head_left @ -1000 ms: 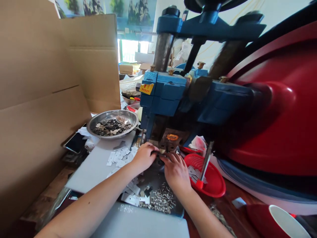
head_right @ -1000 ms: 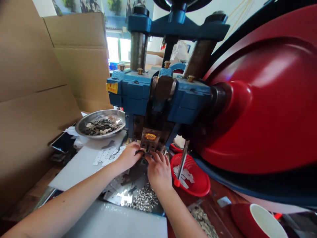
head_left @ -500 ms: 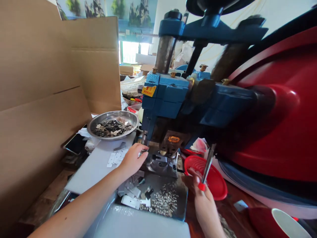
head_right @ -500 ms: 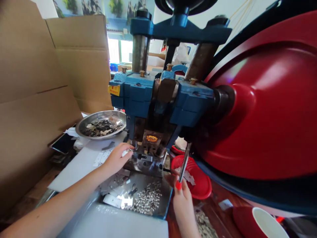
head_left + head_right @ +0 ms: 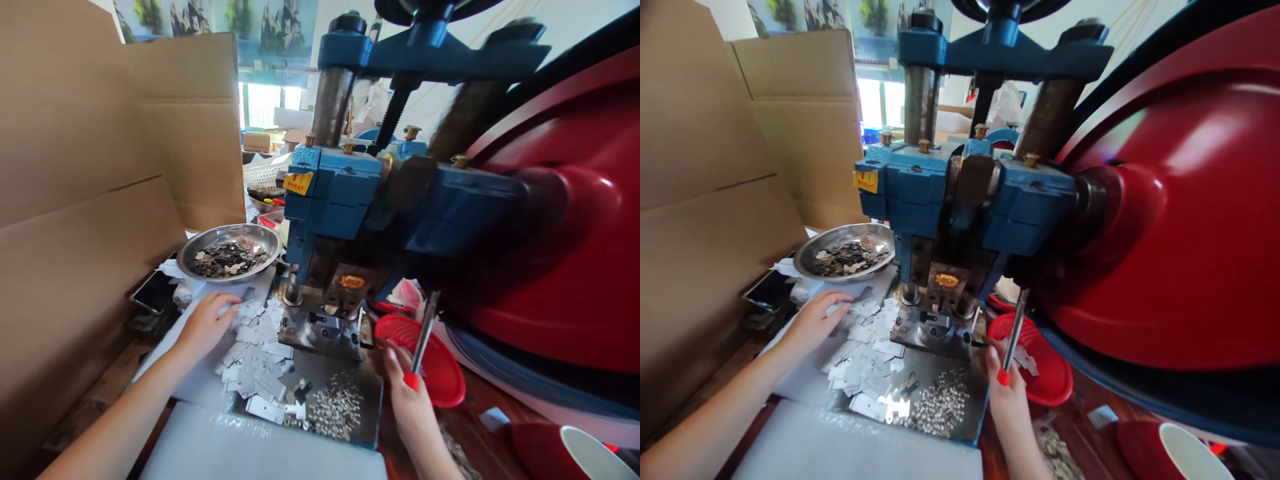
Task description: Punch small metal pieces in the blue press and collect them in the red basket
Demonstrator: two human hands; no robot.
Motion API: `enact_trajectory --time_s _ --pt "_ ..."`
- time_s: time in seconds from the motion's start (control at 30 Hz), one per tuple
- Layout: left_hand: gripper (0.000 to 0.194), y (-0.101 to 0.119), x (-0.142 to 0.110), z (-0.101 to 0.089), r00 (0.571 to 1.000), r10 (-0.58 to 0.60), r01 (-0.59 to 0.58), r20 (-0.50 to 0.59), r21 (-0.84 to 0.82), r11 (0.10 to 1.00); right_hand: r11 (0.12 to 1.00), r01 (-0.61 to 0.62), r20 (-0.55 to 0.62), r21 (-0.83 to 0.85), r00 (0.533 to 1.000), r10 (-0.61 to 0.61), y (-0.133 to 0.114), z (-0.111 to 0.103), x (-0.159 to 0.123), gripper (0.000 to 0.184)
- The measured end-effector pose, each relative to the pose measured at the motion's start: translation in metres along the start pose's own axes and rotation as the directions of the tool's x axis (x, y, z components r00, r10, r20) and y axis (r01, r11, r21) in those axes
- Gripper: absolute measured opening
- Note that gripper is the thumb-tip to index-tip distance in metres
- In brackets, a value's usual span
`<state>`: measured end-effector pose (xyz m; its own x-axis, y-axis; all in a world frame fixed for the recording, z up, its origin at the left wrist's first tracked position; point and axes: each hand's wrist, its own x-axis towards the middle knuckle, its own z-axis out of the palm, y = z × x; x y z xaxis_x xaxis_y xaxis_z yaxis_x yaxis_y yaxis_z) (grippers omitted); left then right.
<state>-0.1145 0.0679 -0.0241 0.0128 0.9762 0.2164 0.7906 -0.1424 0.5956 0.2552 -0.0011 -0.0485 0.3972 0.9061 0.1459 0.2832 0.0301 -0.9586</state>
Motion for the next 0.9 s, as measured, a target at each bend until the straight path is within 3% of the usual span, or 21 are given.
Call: enact_trajectory --time_s 0.07,0.17,0.23,0.3,0.4,0.53,0.63,0.67,0.73,0.8,0.9 --pt "0.027 -0.01 0.006 -0.004 0.998 -0.068 0.068 0.003 0.066 0.996 0.992 0.01 0.056 -0.129 0.998 -0.003 -0.009 0.016 0.015 0.054" --pt "0.028 -0.014 0.015 -0.004 0.988 -0.147 0.14 0.047 0.136 0.981 0.934 0.135 0.182 -0.332 0.98 -0.077 -0.025 0.043 0.036 0.046" --pt "0.028 -0.011 0.022 0.0 0.986 -0.155 0.145 0.057 0.155 0.977 0.899 0.182 0.255 -0.398 0.964 -0.082 -0.033 0.055 0.043 0.038" --pt "0.028 -0.006 0.029 0.005 0.987 -0.148 0.135 0.067 0.166 0.977 0.9 0.153 0.251 -0.408 0.967 -0.051 -0.036 0.058 0.046 0.037" --pt "0.026 -0.002 0.036 0.011 0.986 -0.137 0.118 0.099 0.175 0.977 0.932 0.024 0.094 -0.362 0.995 0.012 -0.03 0.039 0.045 0.042" --pt "0.019 -0.004 0.034 0.012 0.983 -0.138 0.117 0.122 0.167 0.979 0.967 -0.083 -0.134 -0.24 0.99 0.052 -0.013 -0.015 0.032 0.05" --pt "0.014 -0.005 0.028 0.012 0.982 -0.137 0.119 0.132 0.14 0.983 0.916 -0.155 -0.225 -0.37 0.972 0.073 -0.008 -0.039 0.01 0.053" --pt "0.014 -0.002 0.026 0.012 0.982 -0.138 0.124 0.132 0.108 0.986 0.894 -0.137 -0.182 -0.427 0.981 0.063 -0.009 -0.038 0.001 0.05" --pt "0.017 0.008 0.02 0.013 0.979 -0.153 0.161 0.136 -0.05 0.986 0.875 0.021 0.077 -0.484 0.997 0.019 -0.014 -0.024 -0.016 0.038" --pt "0.022 0.027 0.012 0.017 0.965 -0.187 0.238 0.185 -0.314 0.919 0.857 0.299 0.382 -0.42 0.915 -0.132 -0.02 -0.003 -0.029 0.029" --pt "0.028 0.06 -0.006 0.023 0.908 -0.216 0.4 0.36 -0.588 0.703 0.78 0.494 0.563 -0.383 0.795 -0.227 -0.028 0.023 -0.036 0.019"
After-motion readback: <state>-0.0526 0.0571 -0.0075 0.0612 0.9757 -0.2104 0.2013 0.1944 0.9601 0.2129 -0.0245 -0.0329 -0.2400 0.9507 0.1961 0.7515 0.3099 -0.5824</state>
